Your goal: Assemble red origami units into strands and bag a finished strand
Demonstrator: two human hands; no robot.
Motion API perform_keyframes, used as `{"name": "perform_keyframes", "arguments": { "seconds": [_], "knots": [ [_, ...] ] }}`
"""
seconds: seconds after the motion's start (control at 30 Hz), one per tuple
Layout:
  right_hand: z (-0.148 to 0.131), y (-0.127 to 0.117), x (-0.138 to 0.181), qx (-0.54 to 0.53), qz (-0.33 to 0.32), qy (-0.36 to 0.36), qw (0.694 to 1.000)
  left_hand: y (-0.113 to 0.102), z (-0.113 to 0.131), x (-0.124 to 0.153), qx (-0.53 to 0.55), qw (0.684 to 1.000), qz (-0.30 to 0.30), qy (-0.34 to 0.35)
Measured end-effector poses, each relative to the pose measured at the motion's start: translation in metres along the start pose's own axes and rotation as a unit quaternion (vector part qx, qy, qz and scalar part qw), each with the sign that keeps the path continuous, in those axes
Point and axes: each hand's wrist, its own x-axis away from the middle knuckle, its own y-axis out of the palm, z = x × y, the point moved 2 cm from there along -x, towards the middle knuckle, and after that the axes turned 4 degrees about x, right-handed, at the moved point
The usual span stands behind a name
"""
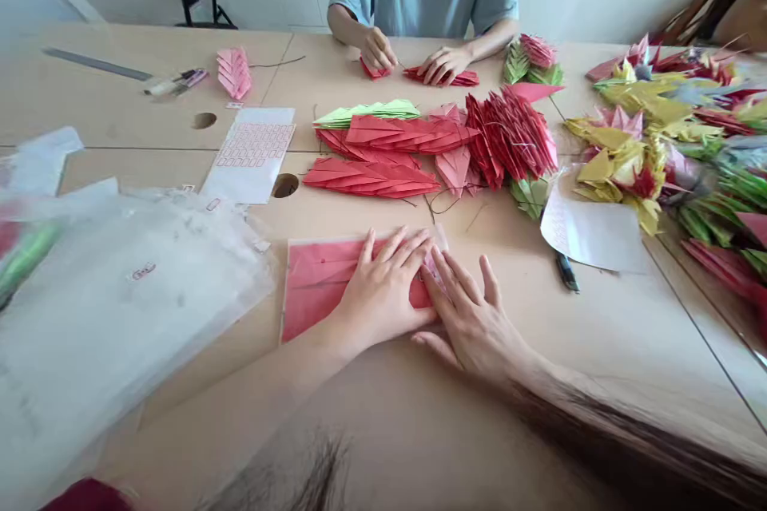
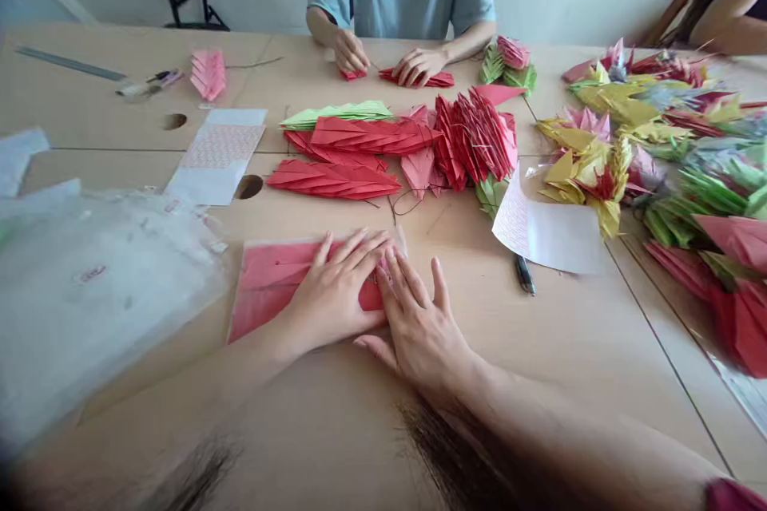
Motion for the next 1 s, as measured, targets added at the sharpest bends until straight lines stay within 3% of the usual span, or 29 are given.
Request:
{"name": "perform_keyframes", "arguments": {
  "seconds": [0.17,0.3,0.37,0.63,1.0],
  "knots": [
    [0.008,-0.005,-0.004,-0.045,-0.004,0.014,0.999,0.004,-0.003,-0.004,0.018,1.0,-0.011,0.001],
    [0.017,-0.021,-0.005,-0.1,0.104,0.02,0.989,0.005,-0.005,-0.005,0.033,0.999,-0.016,0.003],
    [0.018,-0.024,-0.005,-0.116,0.127,0.01,0.985,0.005,-0.005,-0.005,0.034,0.999,-0.017,0.005],
    [0.005,-0.01,-0.001,-0.063,0.018,0.006,0.998,0.007,-0.002,-0.007,0.018,1.0,-0.018,0.0],
    [-0.003,0.001,0.006,-0.042,-0.025,0.003,0.999,0.005,-0.001,-0.005,0.006,1.0,-0.004,0.001]
  ]
}}
